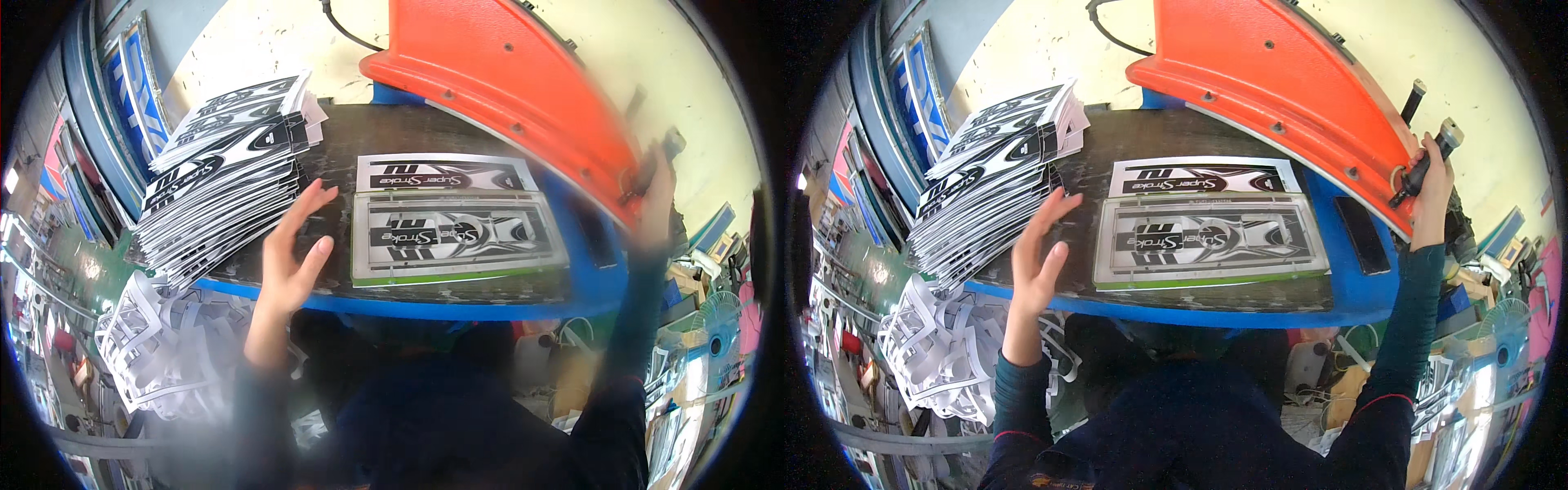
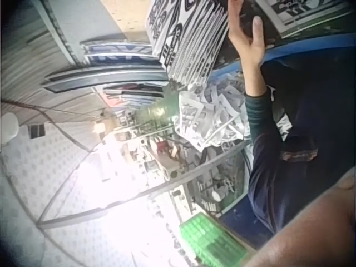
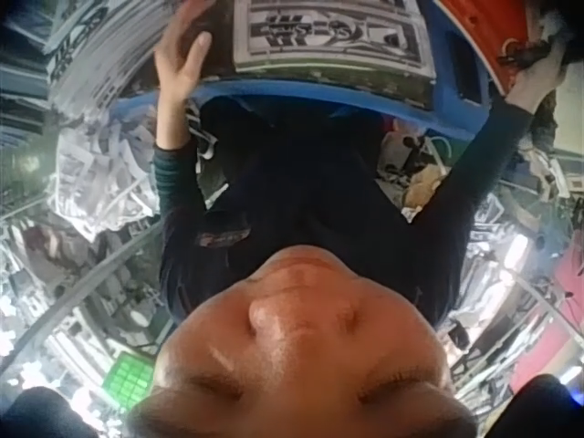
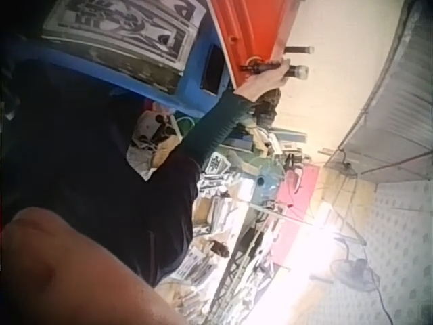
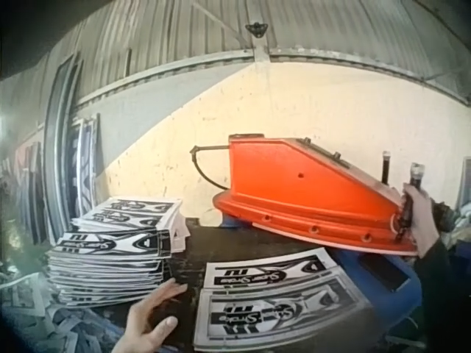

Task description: Using a manual lever-operated die cutting press to cut shapes from printed sticker sheets.

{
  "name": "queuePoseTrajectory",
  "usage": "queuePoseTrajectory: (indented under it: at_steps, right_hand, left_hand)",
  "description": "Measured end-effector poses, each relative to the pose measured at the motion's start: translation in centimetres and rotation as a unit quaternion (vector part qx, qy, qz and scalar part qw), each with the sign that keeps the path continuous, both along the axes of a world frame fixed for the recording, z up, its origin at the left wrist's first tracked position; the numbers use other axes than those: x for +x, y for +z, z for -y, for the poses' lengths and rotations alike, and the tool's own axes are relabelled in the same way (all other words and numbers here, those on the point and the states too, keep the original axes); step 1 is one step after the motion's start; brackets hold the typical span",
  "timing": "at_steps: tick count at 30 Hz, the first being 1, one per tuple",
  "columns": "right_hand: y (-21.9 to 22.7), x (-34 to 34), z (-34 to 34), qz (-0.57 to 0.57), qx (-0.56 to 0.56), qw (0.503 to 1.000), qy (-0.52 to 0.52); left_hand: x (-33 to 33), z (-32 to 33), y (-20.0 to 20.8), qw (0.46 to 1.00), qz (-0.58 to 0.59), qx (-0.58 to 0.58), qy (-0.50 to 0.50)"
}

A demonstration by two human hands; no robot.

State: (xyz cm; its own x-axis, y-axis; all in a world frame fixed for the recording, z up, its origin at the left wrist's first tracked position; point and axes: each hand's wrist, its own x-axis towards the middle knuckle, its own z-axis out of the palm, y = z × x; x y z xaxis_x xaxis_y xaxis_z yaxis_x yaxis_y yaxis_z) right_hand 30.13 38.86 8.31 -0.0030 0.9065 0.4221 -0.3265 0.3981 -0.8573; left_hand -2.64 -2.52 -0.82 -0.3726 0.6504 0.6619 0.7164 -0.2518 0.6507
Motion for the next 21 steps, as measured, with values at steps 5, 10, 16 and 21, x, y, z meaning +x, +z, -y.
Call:
queuePoseTrajectory:
  at_steps: [5, 10, 16, 21]
  right_hand:
    - [-0.2, -1.6, 6.9, 0.019, 0.040, 0.998, 0.036]
    - [-0.5, -2.9, 14.0, 0.052, 0.043, 0.993, 0.097]
    - [-0.2, -3.2, 21.0, 0.155, 0.129, 0.955, 0.216]
    - [1.0, -1.5, 20.6, 0.265, 0.234, 0.893, 0.279]
  left_hand:
    - [3.2, -2.2, 1.2, 0.987, -0.050, 0.151, -0.005]
    - [6.9, -5.3, 6.1, 0.971, -0.179, 0.101, -0.122]
    - [9.8, -8.2, 9.3, 0.950, -0.198, 0.131, -0.202]
    - [10.4, -7.9, 10.6, 0.950, -0.183, 0.169, -0.187]
